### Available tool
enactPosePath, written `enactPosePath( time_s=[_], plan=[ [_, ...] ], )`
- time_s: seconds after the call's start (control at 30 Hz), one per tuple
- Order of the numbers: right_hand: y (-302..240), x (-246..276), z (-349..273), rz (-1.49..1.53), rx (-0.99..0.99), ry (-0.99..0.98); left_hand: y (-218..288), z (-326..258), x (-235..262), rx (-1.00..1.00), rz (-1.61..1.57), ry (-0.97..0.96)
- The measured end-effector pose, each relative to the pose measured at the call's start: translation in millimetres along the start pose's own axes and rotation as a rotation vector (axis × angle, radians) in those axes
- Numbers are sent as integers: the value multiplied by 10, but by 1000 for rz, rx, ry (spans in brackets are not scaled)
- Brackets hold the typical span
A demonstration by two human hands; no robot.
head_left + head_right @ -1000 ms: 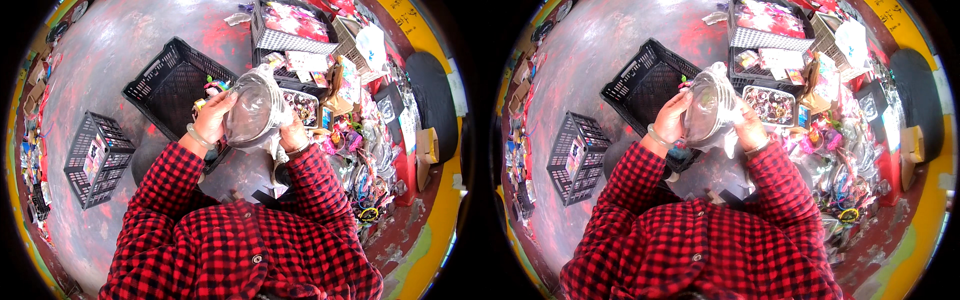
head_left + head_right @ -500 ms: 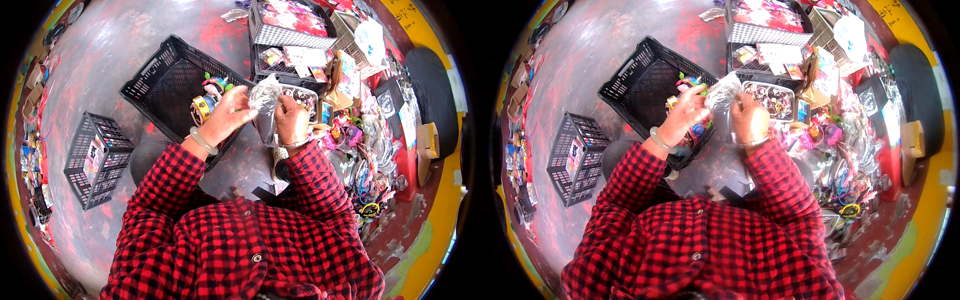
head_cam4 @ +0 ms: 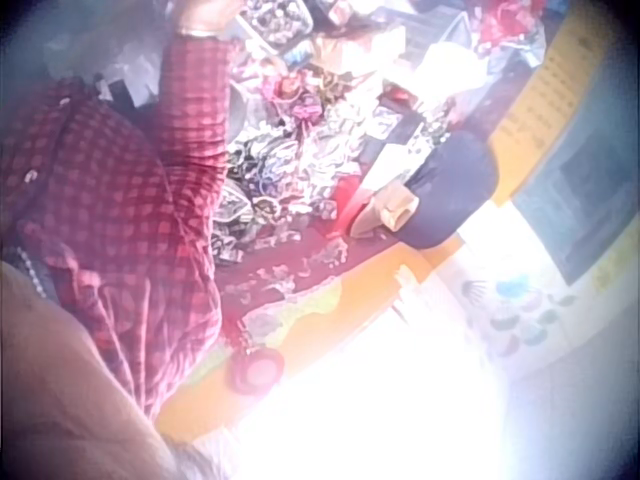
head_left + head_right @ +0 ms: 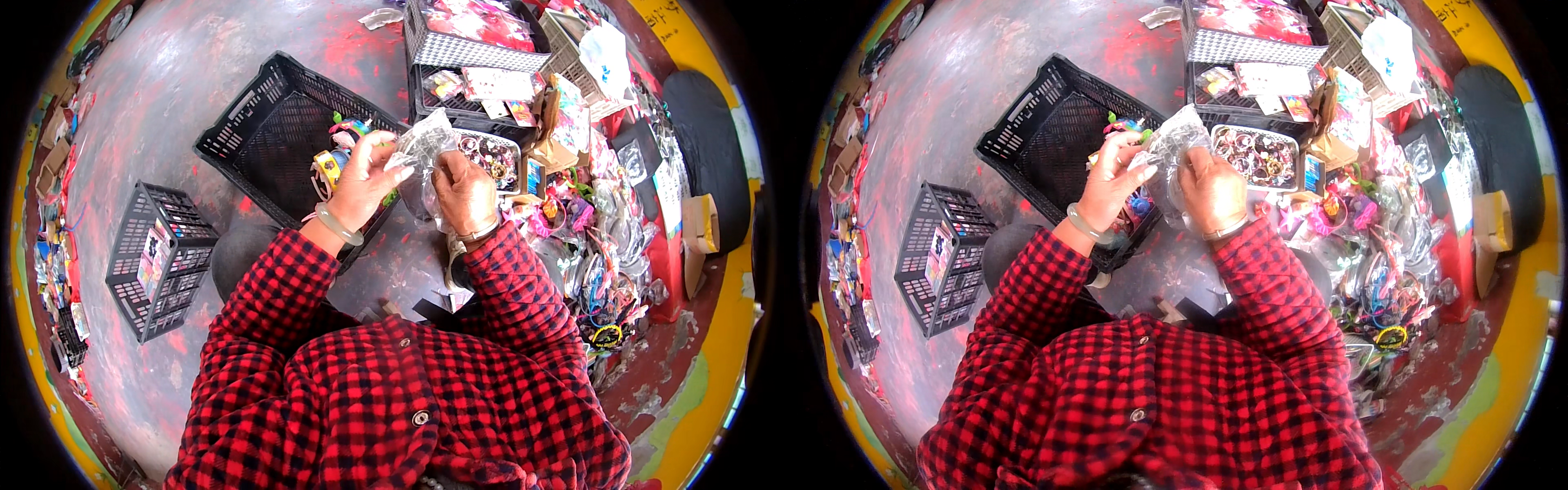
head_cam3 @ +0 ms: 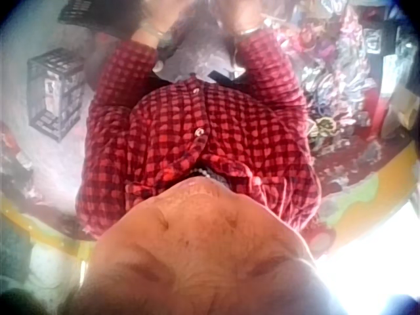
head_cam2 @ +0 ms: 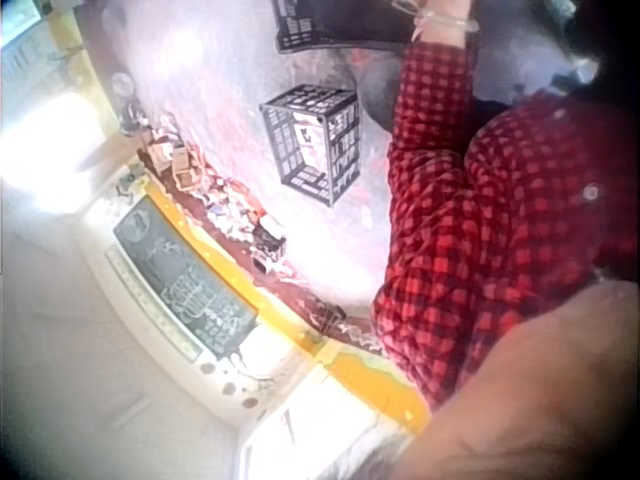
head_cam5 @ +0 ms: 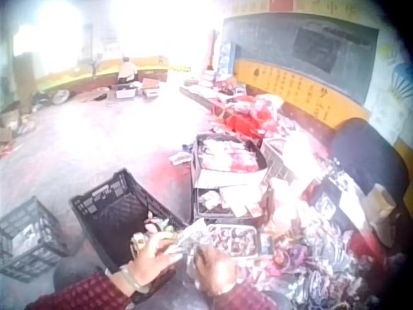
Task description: The person sits on the floor and sorts through various hair accessories, including hair ties and clips. They pick up items from a pile, wipe them with a white cloth, and place them into a black plastic basket.
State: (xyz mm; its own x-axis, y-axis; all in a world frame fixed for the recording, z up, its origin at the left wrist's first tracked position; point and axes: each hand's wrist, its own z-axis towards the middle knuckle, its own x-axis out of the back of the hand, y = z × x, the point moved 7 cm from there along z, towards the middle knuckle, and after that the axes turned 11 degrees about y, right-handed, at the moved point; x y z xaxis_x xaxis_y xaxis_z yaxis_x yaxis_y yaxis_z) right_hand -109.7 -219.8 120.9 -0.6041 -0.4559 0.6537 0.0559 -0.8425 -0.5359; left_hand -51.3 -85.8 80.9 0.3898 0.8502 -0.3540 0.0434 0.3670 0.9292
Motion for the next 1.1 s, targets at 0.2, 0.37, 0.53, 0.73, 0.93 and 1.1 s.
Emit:
enactPosePath(
  time_s=[0.2, 0.37, 0.53, 0.73, 0.93, 1.1],
  plan=[
    [-64, 21, 3, -30, -8, -48, 168, 0, 149, -312, 328, 127],
    [73, -59, 1, -36, -161, -73, 140, 14, 192, -285, 257, 194],
    [64, -40, 45, -95, -164, -61, 296, -19, 90, -566, 247, 166],
    [168, -74, 28, -83, -159, 17, 477, -125, -105, -754, 513, -24],
    [187, -20, 18, -31, -161, 33, 377, -47, 9, -478, 326, 60],
    [84, -1, 27, 23, -115, 4, -182, 20, 97, 375, -203, 73]
  ],
)
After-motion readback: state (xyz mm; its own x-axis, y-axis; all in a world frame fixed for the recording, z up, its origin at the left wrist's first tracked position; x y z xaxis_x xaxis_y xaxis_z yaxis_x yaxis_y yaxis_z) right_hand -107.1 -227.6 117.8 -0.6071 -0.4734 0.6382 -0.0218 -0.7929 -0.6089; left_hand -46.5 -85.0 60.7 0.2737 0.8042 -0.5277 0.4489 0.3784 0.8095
